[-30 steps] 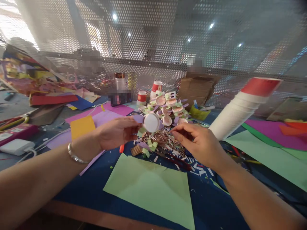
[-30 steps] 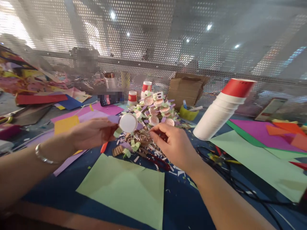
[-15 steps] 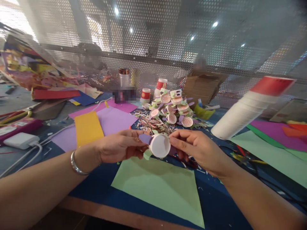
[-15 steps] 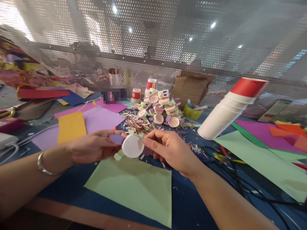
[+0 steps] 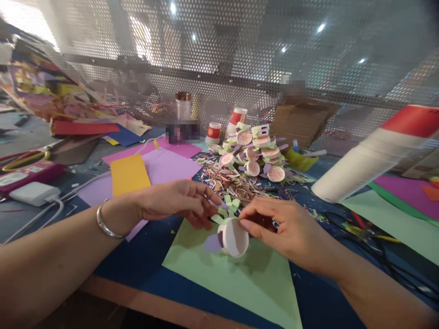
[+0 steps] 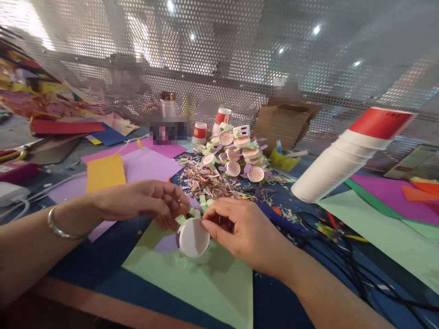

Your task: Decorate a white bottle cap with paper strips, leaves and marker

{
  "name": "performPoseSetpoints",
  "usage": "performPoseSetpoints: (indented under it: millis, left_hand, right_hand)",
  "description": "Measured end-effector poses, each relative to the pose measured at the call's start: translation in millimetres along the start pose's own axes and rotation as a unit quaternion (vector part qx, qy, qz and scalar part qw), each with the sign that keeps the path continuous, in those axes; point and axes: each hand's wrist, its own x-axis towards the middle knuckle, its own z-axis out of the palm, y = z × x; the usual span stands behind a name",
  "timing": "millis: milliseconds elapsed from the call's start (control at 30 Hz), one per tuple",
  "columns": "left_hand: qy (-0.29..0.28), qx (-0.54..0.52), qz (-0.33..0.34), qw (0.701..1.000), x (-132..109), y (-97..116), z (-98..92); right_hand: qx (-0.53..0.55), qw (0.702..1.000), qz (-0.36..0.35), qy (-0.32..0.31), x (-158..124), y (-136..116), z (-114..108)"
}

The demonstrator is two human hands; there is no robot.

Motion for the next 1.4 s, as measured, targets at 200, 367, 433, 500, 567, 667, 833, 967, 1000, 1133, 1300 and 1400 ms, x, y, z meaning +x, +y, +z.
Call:
performPoseSetpoints:
  millis: [200,367,433,500,567,667,833,967,1000,1133,1300,1400]
  left_hand:
    - [-0.026,-0.053,-0.001,0.998,1.2,-3.0,15.9]
    - [-0.022,-0.064,0.026,0.997,5.2,-8.7,23.9]
    - [-0.020,-0.067,0.026,0.997,5.1,-8.9,23.8]
    - [-0.013,-0.074,0.031,0.997,4.6,-8.5,23.7]
    - [-0.001,-0.082,0.046,0.996,4.3,-7.8,24.4]
    - [0.028,-0.092,0.076,0.992,4.1,-7.0,26.9]
    - [0.025,-0.046,0.064,0.997,-0.1,-6.4,29.9]
    - [0.057,0.236,0.062,0.968,-10.3,0.8,23.3]
    - [0.078,0.298,0.068,0.949,-13.2,4.1,19.9]
    - [0.235,0.431,0.101,0.866,-21.3,17.1,1.9]
    - [0.263,0.511,0.062,0.816,-19.4,12.7,-15.5]
    - [0.273,0.504,0.047,0.818,-14.6,-0.1,-18.2]
  right_hand:
    - [-0.059,0.995,-0.078,0.028,-0.4,3.5,6.2]
    - [-0.075,0.993,-0.091,0.029,-0.2,2.1,7.1]
    - [-0.070,0.993,-0.089,0.033,-0.7,1.6,6.8]
    - [-0.063,0.993,-0.089,0.054,-1.6,2.2,5.9]
    - [-0.064,0.991,-0.086,0.086,-2.5,3.8,4.5]
    - [-0.073,0.987,-0.065,0.128,-3.0,5.5,1.9]
    - [-0.062,0.990,-0.030,0.124,-1.9,4.4,1.6]
    - [-0.062,0.993,-0.042,0.095,0.2,4.0,4.3]
    - [-0.066,0.992,-0.047,0.095,0.7,4.0,4.6]
    - [-0.078,0.991,-0.054,0.091,0.9,5.3,4.0]
    - [-0.094,0.989,-0.072,0.085,-1.9,9.6,4.8]
    - [-0.096,0.989,-0.084,0.079,-2.6,11.0,6.4]
